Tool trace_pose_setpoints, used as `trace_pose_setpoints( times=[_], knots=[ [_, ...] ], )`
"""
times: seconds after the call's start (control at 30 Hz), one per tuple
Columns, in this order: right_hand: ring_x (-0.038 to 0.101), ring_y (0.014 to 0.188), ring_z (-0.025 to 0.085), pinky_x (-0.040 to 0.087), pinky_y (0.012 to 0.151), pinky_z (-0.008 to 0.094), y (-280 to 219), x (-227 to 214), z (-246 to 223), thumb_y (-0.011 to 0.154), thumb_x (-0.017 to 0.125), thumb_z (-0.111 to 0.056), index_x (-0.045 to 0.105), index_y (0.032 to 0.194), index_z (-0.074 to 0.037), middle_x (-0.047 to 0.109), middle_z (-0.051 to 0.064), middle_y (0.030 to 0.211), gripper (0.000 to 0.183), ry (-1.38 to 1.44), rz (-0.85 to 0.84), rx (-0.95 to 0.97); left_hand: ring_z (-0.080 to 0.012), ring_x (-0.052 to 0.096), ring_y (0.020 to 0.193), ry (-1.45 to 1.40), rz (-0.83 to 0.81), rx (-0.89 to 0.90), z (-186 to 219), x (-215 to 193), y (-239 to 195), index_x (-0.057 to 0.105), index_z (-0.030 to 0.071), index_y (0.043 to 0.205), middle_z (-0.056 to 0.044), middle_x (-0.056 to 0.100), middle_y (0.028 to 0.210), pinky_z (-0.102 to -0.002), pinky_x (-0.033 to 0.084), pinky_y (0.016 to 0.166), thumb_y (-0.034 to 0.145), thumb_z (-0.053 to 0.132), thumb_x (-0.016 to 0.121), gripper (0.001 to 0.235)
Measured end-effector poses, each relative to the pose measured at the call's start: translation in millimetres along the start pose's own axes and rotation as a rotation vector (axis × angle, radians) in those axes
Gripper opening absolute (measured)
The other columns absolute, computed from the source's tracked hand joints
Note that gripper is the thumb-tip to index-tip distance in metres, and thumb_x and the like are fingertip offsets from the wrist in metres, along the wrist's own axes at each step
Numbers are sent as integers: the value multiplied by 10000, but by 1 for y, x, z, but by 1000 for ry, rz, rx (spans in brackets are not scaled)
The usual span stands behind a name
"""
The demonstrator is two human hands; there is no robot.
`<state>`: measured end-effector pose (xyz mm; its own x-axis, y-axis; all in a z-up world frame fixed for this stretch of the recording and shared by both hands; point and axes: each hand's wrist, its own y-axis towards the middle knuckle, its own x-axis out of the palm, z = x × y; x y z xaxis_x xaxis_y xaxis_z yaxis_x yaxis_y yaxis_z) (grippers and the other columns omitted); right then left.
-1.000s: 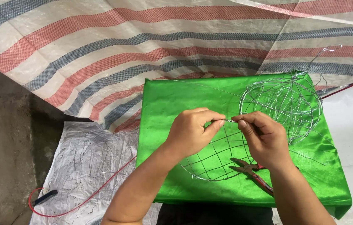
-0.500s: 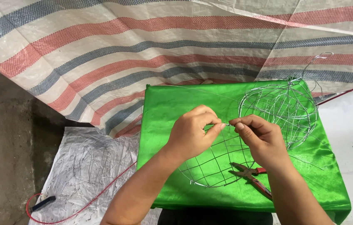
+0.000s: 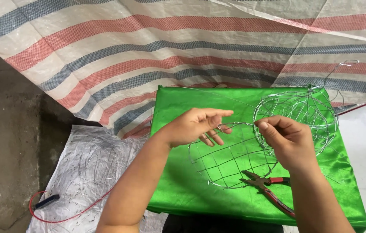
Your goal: Shaping and assembling a wire grid by bending and cutting metal wire onto a frame using pliers.
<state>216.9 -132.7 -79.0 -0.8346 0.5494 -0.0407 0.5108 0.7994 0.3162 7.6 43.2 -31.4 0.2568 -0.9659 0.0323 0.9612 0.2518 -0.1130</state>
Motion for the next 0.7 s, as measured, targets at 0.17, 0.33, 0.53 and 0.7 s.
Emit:
trace_pose_setpoints(
  times=[0.17, 0.33, 0.53, 0.7],
  knots=[
    [394, 566, 76, 303, 476, 226, 3, -5, 1, 988, 700, -116, 743, 1022, -9, 528, -9, 663, 120, -42, 20, 100, -330, 760, 1067, -36, 19, -127, -13, -6, -3, 544, 28, 1440, -197, 729, 1251, -380, 642, 798, 951, 300, 608, 563],
    [452, 527, 68, 388, 486, 215, 4, 10, 1, 949, 725, -23, 766, 899, 25, 573, 75, 573, 81, -27, -39, -64, -317, 683, 1181, 170, 68, 77, -8, 9, 0, 615, -21, 1366, -249, 703, 1267, -432, 579, 1008, 900, 198, 788, 543],
    [533, 535, 98, 429, 491, 244, 0, 23, 10, 924, 752, -48, 781, 870, 11, 655, 96, 638, 85, -84, -111, -117, -150, 750, 881, 957, 337, 19, -9, 42, 9, 712, 285, 1173, 83, 764, 938, -364, 605, 756, 823, 571, 736, 452],
    [612, 502, 155, 517, 455, 273, 12, 26, -13, 934, 737, -72, 774, 886, 52, 725, 135, 644, 138, -109, -195, 147, -256, 743, 839, 1022, 410, 9, -3, 38, 13, 735, 230, 960, 11, 723, 779, -441, 607, 697, 853, 562, 670, 355]
  ],
)
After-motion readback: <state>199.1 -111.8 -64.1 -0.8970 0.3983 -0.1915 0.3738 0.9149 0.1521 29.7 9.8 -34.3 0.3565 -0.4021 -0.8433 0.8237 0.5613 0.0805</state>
